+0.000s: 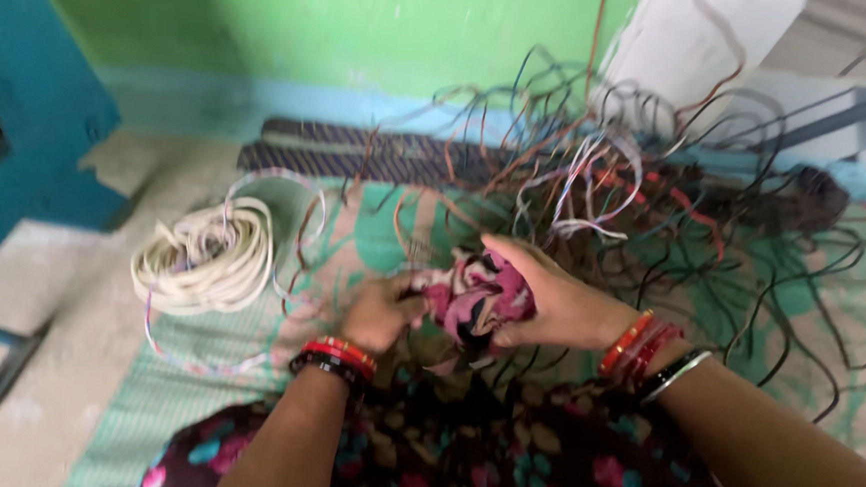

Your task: The person sits on a mat and untangles a bundle of multicolored wires. They wipe the wires with a cloth and then coil them into a neat bundle by hand.

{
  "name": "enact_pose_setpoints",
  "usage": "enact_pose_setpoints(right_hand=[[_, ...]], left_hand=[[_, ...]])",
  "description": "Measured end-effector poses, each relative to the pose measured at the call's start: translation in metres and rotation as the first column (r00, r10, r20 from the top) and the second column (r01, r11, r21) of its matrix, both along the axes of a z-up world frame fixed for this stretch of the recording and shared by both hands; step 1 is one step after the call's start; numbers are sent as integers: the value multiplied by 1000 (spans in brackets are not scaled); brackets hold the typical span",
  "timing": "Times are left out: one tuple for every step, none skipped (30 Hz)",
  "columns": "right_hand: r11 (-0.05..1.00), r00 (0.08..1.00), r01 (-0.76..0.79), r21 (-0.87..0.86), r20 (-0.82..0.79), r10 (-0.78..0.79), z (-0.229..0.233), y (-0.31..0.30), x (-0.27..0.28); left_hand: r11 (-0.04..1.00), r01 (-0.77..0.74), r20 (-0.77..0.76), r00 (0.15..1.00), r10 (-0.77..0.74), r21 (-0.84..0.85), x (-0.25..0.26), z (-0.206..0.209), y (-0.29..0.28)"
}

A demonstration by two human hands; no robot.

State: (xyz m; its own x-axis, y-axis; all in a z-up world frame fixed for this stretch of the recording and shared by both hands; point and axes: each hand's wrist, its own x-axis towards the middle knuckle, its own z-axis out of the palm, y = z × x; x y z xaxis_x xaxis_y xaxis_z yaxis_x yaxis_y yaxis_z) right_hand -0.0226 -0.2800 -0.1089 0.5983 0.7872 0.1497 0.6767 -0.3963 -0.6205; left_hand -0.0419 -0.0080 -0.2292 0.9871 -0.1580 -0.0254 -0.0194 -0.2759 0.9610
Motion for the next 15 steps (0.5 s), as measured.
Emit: enact_pose_setpoints(right_hand=[[999,999,-28,22,25,27,-5,8,-2],[998,997,-55,43,49,53,-11,16,-7],[1000,991,-14,10,135,13,-16,26,-12],[999,975,28,-20,221,-22,-22,37,-17],[996,944,74,-43,324,-56,-25,46,-16],[985,950,142,-93,293,-109,-29,53,-19],[968,946,209,-141,278,-164,-33,60,-21],[943,939,274,-188,266,-219,-37,64,-21],[932,924,314,-178,282,-258,-41,66,-19],[920,908,354,-167,297,-296,-45,66,-16],[907,891,393,-153,309,-334,-49,64,-12],[915,875,380,-136,374,-307,-52,60,-7],[924,855,363,-116,436,-281,-55,57,-1],[933,830,346,-98,497,-255,-55,53,4],[924,812,370,-97,517,-271,-53,50,11]], left_hand=[[1000,14,32,999,-14,-18,-2,-1,-2],[997,34,-3,999,-35,-63,-4,-1,-5],[992,54,-33,998,-58,-110,-2,2,-8],[985,71,-61,995,-82,-159,-7,4,-11],[979,94,-67,992,-108,-178,-9,9,-12],[973,117,-72,988,-133,-198,-13,14,-13],[966,143,-62,985,-159,-214,-11,22,-13],[948,114,-82,986,-144,-298,-12,29,-14],[921,84,-103,986,-133,-380,-16,34,-14],[887,53,-125,984,-124,-459,-16,38,-13],[883,16,-104,992,-73,-470,-16,42,-10],[876,-22,-84,996,-21,-482,-15,46,-4],[869,-60,-65,997,32,-491,-14,49,4],[841,-137,-80,991,111,-524,-14,52,13],[807,-206,-91,978,187,-553,-12,57,23]])
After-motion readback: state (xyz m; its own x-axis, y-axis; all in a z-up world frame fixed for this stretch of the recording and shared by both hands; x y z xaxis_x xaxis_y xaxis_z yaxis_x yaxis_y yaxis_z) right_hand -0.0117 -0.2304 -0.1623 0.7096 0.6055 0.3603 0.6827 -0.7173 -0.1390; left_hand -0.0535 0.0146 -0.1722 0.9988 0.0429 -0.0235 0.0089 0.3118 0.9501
